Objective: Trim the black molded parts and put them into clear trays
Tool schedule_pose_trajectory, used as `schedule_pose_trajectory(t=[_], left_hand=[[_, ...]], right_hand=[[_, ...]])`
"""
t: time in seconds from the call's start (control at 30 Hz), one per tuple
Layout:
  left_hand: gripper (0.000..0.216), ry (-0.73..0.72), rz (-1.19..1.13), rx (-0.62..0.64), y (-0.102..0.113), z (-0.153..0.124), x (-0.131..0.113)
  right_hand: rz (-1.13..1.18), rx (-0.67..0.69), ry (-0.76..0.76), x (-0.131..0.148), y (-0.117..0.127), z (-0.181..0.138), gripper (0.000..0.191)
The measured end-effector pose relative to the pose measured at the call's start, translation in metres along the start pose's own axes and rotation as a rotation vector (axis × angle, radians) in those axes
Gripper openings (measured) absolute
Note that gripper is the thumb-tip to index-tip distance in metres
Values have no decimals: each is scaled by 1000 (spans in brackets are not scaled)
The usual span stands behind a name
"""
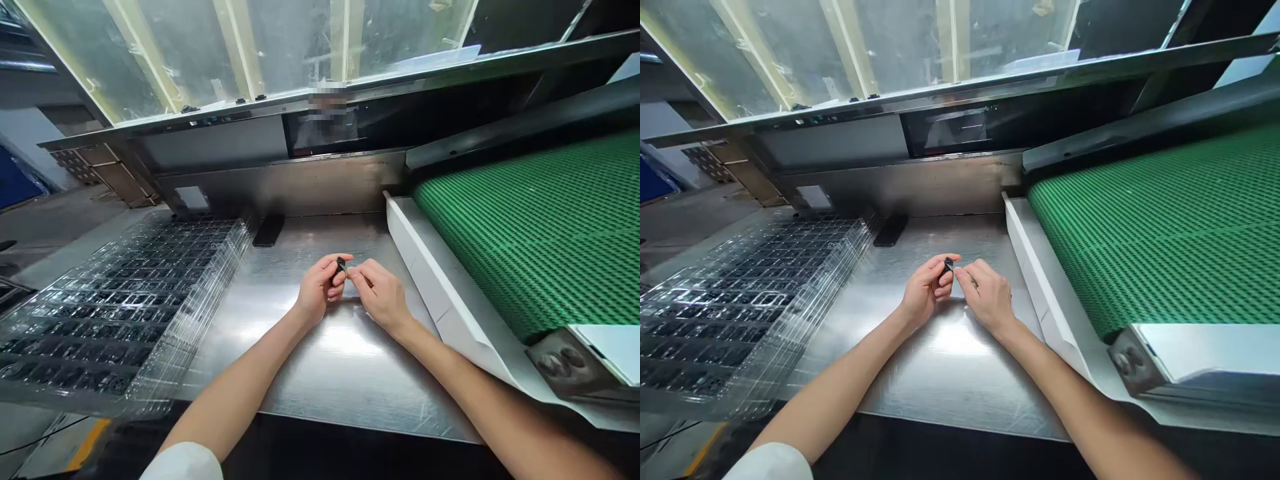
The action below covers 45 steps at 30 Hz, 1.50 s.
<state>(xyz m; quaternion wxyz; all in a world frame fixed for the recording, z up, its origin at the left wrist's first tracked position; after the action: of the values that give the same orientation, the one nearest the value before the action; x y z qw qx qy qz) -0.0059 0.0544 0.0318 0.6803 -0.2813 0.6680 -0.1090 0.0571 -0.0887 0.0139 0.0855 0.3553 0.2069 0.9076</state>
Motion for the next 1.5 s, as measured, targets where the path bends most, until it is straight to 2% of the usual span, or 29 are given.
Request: schedule_pose_trajectory(t=[0.53, 0.83, 1.17, 1.5], left_hand=[[39, -16, 18, -26, 2, 0, -2], [40, -24, 19, -25, 1, 1, -2], [37, -9, 3, -19, 3, 1, -2], [33, 36, -36, -14, 3, 2, -2]], right_hand=[[-109, -10, 58, 0, -2, -2, 60], [-106, -29, 67, -2, -3, -3, 58], [-121, -18, 34, -1, -4, -4, 65], [-90, 8, -21, -3, -3, -3, 62]])
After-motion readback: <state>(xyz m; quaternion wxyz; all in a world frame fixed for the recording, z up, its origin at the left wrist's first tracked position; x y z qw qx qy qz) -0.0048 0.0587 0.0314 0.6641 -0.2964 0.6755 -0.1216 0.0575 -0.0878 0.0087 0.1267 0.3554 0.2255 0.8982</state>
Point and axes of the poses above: each hand's wrist, its own z-axis towards the middle knuckle, its own y-axis out of the back of the hand, x = y × z, the point moved 2 cm from there along z, towards the middle knuckle, and after that the axes turned 10 degrees about -x, right-handed, at the moved point
